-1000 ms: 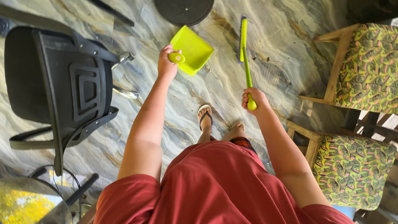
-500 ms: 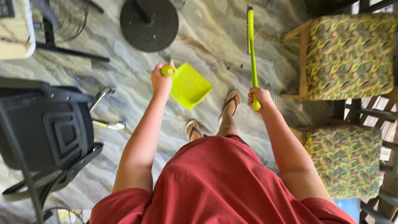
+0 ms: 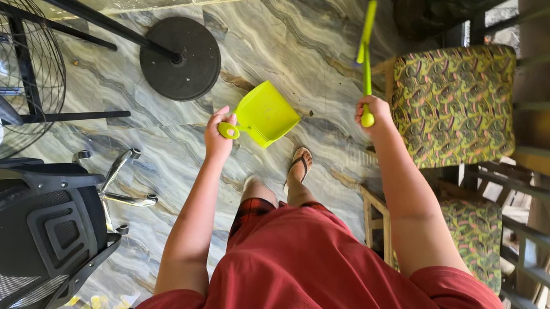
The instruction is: The person sweeps debris on a tiled floor using a broom, gathering it into a dustpan and moving an office chair aside to reach the area underneath.
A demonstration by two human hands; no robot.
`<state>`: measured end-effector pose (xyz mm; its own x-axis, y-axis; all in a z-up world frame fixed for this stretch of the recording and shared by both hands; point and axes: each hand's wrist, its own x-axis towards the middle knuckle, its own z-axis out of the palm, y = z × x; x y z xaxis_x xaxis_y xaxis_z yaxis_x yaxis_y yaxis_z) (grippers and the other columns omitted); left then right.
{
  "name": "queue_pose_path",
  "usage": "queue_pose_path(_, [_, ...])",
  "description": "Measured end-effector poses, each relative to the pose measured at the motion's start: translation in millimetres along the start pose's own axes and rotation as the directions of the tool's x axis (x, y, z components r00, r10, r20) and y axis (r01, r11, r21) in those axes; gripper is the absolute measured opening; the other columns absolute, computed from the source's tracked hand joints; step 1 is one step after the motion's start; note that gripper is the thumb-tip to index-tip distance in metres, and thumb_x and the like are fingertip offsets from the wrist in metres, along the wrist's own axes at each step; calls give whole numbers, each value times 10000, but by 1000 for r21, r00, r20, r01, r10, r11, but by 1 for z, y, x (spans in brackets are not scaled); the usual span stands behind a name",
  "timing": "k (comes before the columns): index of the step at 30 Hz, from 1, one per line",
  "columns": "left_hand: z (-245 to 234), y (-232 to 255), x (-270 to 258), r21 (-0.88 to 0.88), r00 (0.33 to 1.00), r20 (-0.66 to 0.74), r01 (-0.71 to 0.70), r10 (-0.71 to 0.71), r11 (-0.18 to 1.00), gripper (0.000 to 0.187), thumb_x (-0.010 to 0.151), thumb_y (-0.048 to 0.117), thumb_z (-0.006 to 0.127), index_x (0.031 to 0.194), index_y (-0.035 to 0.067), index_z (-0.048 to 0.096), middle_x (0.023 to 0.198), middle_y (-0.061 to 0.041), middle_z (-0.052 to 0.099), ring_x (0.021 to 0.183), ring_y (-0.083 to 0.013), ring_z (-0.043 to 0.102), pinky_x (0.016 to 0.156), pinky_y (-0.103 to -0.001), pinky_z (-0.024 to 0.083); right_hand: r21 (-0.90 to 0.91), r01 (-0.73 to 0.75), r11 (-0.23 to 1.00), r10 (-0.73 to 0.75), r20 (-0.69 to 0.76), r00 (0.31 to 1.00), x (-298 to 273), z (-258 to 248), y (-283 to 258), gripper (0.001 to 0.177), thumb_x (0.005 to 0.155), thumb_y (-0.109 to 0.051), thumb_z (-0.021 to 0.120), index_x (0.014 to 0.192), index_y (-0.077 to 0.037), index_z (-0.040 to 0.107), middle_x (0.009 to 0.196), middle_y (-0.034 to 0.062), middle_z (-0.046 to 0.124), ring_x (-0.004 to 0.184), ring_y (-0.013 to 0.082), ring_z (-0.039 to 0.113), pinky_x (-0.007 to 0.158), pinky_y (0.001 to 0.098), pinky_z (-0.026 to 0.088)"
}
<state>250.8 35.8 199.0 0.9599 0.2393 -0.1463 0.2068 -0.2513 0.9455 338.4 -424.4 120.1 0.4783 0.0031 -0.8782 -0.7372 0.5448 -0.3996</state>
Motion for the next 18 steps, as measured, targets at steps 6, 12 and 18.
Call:
queue_pose_path(6, [7, 5, 33, 110, 986, -33, -159, 164, 981, 221, 1002, 172, 728, 891, 19, 612, 1364, -224, 631, 1223, -276, 616, 987, -379, 485, -29, 21, 999, -24, -128, 991, 53, 18, -55, 150, 954, -218, 574, 895, -112, 486, 688, 36, 499, 522, 160, 496, 456, 337, 429])
queue_pose_path(12, [16, -4, 65, 63, 994, -35, 107, -105, 992, 139, 973, 223, 699, 969, 90, 658, 1061, -114, 706, 1029, -313, 647, 954, -414, 531, -78, 58, 995, -75, -241, 968, 98, 37, -75, 148, 964, -178, 594, 976, -43, 532, 692, 91, 530, 510, 213, 516, 434, 376, 403])
queue_pose_path(18, [46, -15, 84, 223, 990, -27, -131, 141, 966, 200, 984, 228, 709, 931, 52, 628, 1098, -135, 675, 1313, -374, 498, 1080, -480, 395, -497, -37, 867, -186, -393, 900, 143, 66, -88, 251, 977, -235, 644, 915, 8, 622, 666, 100, 602, 506, 226, 549, 447, 406, 417])
